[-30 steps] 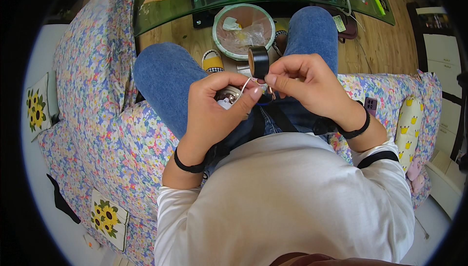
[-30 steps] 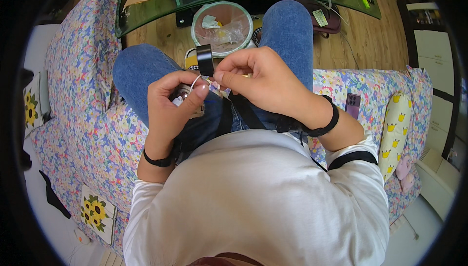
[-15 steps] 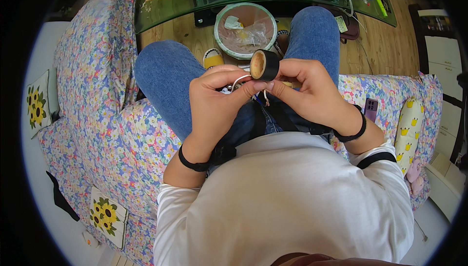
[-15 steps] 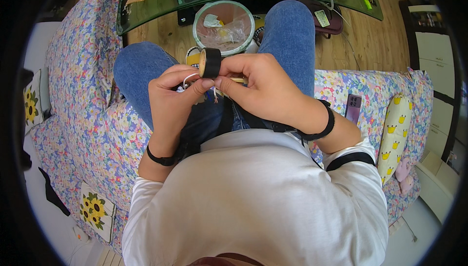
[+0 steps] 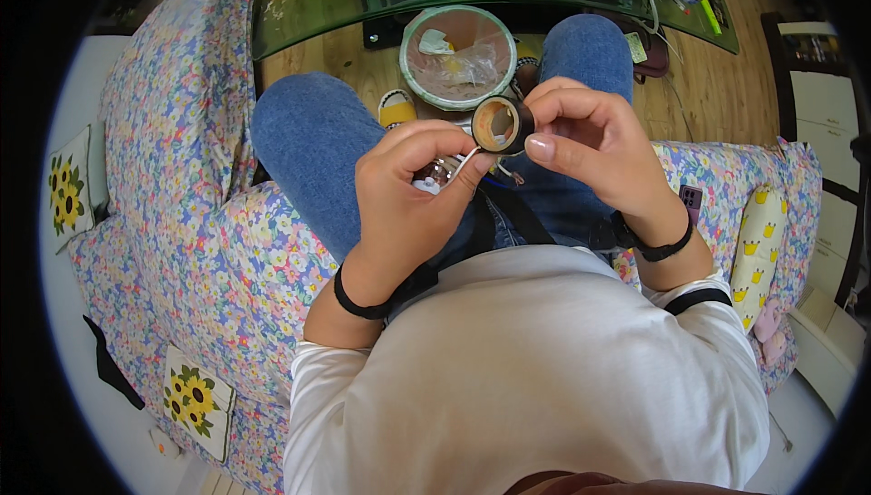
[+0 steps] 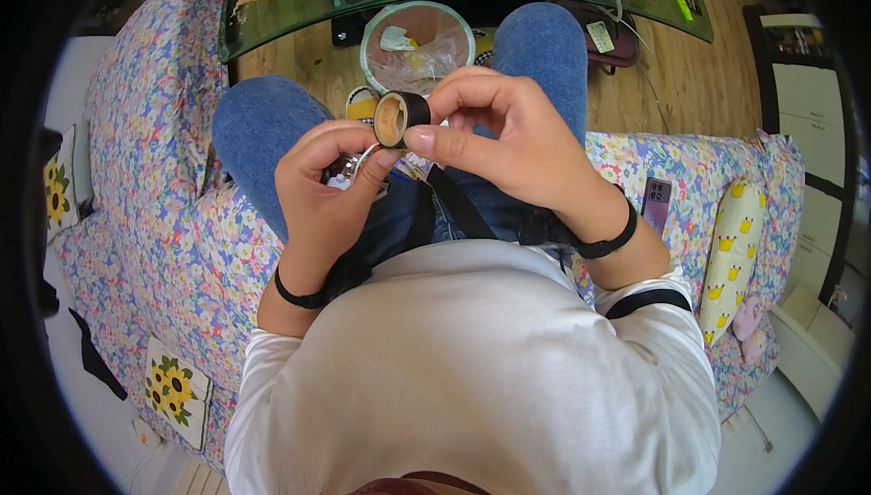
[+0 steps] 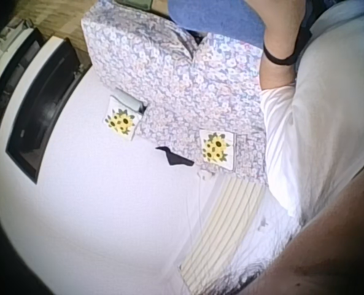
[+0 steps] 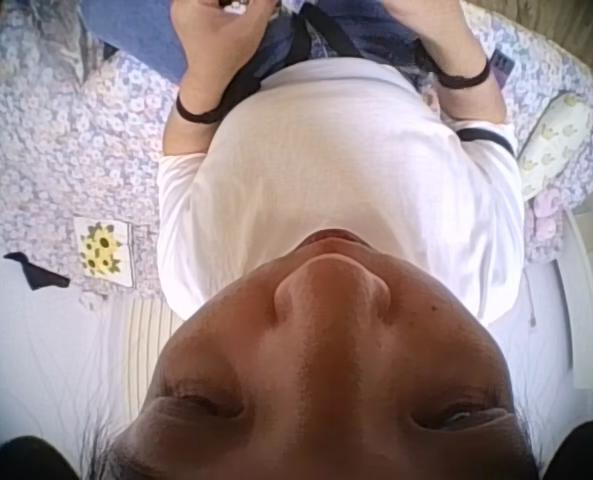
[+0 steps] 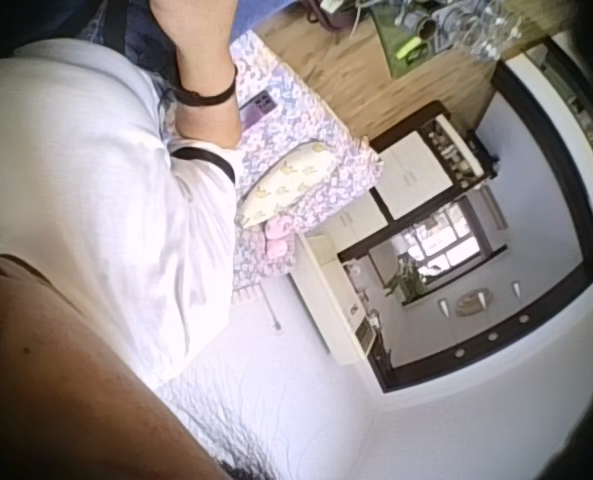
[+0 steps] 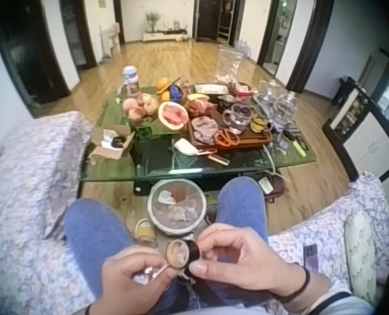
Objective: The person sits on a sofa and wraps electrical tape around the exposed wires of a white power adapter. They repeatedly pull tape from the roll and wrap it around the junction of the wires, adjusting the adapter in their hands throughout the process.
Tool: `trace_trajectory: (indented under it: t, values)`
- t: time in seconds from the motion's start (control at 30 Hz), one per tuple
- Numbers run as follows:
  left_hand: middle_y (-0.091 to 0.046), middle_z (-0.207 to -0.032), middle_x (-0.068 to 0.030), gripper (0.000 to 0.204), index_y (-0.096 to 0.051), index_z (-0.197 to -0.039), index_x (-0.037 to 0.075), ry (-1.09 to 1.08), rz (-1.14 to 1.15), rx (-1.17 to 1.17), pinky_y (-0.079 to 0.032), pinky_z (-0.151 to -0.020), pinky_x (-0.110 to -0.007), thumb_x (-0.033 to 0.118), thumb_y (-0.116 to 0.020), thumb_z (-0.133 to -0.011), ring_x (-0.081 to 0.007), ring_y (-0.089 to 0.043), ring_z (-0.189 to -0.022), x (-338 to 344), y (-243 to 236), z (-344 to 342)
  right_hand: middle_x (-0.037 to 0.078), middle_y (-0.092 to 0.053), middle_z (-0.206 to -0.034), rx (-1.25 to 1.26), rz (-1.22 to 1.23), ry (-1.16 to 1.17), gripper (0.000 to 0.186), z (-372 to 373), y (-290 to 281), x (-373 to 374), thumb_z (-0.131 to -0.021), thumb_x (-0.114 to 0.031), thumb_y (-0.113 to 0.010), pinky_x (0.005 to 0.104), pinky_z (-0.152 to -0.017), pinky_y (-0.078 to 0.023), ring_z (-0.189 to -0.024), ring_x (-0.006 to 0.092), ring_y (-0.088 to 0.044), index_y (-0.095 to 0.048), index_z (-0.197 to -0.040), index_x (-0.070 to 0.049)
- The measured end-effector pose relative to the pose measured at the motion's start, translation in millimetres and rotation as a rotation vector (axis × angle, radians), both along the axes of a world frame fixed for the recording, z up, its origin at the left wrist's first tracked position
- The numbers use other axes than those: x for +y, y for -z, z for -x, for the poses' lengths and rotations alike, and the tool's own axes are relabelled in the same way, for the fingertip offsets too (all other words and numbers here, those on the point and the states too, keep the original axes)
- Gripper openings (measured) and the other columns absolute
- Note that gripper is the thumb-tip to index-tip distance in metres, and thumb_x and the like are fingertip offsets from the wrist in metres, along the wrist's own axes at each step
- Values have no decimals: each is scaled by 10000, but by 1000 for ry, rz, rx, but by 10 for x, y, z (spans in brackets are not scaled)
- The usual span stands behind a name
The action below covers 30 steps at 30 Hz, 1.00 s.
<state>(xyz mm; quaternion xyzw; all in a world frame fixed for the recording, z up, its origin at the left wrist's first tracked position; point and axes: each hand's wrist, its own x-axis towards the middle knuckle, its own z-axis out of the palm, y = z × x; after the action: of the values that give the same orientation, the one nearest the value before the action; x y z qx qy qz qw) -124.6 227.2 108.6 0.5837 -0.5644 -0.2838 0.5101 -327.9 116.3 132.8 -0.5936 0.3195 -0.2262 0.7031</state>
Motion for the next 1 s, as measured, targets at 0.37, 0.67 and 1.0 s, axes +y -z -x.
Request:
trace_trajectory:
  t: [0.37, 0.67, 1.0]
  values:
    - [-759, -906, -98, 162, -759, -934, 13, -54, 185, 24, -530, -725, -312, 33, -867, -814, -224, -691, -776, -75, -15, 63, 64, -686, -1141, -550, -237, 179, 165, -226, 271, 207, -933, -28, -779, 279, -893, -538, -1027, 143, -667, -780, -1092, 15]
    - [-724, -914, -48, 135, -694, -887, 20, -56, -12, 364, -502, -712, -243, 10, -829, -876, -101, -641, -793, -35, -93, -9, 101, -739, -1151, -508, -345, 146, 289, -283, 169, 164, -986, -85, -732, 310, -910, -566, -1031, 152, -697, -723, -1254, 23]
    - [-684, -923, -75, 222, -755, -880, 84, 108, 182, -282, -505, -781, -339, -78, -761, -728, -267, -642, -874, -152, -45, -293, 101, -759, -1047, -283, -285, 161, 228, -221, 122, 142, -982, -124, -751, 284, -808, -617, -912, 141, -724, -767, -1146, 35]
